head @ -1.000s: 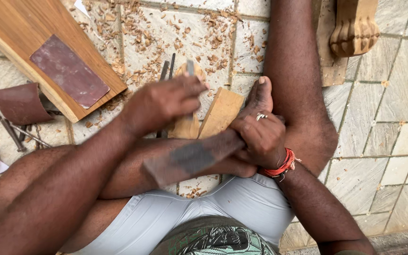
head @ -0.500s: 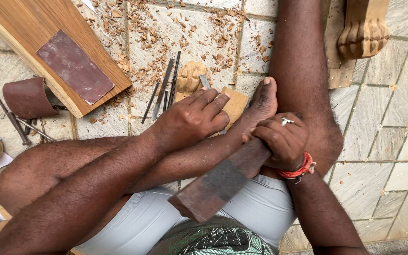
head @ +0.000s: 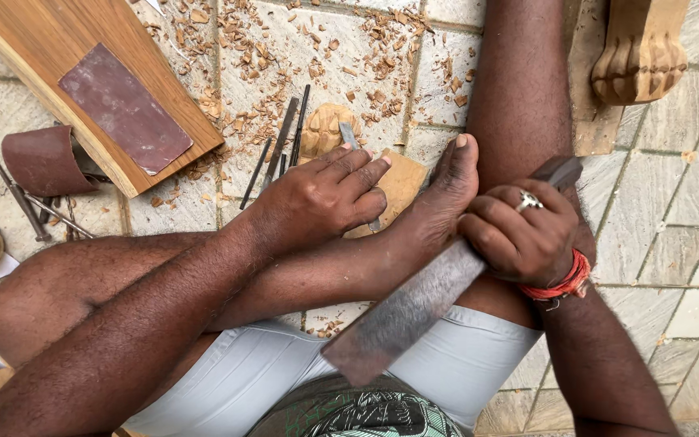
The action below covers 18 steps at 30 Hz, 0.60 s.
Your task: The person sits cross-legged on a tiled floor and carves a wooden piece shaped like a hand using a chisel and a wooden mallet. They repeatedly strike the chisel to shape the wood, occasionally pause to inspect the piece, and use sandpaper to smooth the surface.
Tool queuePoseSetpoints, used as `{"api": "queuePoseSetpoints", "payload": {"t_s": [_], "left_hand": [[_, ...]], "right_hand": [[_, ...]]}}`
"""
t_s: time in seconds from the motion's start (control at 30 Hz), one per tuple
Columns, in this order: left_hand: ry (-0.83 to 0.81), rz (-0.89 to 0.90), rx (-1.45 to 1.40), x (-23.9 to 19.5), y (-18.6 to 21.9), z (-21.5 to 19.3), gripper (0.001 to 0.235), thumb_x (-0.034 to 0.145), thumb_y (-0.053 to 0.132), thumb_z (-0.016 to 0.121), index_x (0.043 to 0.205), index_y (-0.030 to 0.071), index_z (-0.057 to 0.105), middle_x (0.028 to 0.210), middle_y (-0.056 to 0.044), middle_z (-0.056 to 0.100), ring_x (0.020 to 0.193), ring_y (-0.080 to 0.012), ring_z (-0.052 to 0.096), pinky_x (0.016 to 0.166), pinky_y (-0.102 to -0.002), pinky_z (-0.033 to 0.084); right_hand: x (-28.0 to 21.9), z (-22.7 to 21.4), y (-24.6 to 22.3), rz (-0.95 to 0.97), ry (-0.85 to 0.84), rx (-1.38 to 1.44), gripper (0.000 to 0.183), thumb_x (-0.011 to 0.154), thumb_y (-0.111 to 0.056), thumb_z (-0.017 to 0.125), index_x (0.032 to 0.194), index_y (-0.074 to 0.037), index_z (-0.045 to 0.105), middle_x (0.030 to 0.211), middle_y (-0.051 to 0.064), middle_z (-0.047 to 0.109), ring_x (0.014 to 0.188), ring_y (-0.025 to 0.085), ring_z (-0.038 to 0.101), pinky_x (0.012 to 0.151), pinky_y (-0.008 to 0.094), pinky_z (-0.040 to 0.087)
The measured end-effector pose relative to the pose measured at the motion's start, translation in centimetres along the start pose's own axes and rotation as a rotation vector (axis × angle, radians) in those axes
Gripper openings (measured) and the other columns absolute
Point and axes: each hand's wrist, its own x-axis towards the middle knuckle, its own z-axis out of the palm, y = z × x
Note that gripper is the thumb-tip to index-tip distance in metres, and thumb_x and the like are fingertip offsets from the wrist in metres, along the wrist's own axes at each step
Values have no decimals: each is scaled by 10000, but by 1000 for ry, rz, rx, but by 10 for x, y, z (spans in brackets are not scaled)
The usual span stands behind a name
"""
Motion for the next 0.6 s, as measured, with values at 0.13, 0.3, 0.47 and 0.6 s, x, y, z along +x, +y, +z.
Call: {"api": "queuePoseSetpoints", "payload": {"t_s": [0.13, 0.3, 0.47, 0.6], "left_hand": [[-39, -50, -46, 3, 0, -2, 107, 1002, 220, 646, 968, 121, 626, 1317, -126, 690, 1192, -271, 695, 986, -411, 604], [-56, -15, 17, 2, -2, -6, 59, 994, 167, 659, 997, 122, 620, 1342, -111, 697, 1188, -266, 700, 981, -367, 614], [-17, 4, 13, 5, -8, -5, 78, 967, 187, 661, 977, 119, 624, 1300, -124, 705, 1182, -272, 705, 978, -387, 617], [0, 13, 12, 0, -4, -3, 99, 954, 203, 668, 953, 119, 618, 1290, -122, 713, 1177, -275, 709, 987, -386, 619]], "right_hand": [[6, -4, 0, 245, -238, -6, 201, 879, -296, 756, 887, -100, 712, 776, 44, 717, 587, 177, 616, 590, 368, 478], [11, -8, 0, 123, -93, 17, 115, 877, -184, 701, 958, -104, 678, 911, 76, 725, 726, 222, 673, 726, 394, 506], [11, 0, 8, 108, -118, -40, 153, 877, -211, 738, 975, -97, 714, 915, 53, 715, 644, 181, 605, 732, 392, 529], [7, 1, 2, 137, -149, -49, 143, 907, -205, 758, 994, -117, 687, 978, 33, 701, 802, 214, 687, 803, 388, 531]]}}
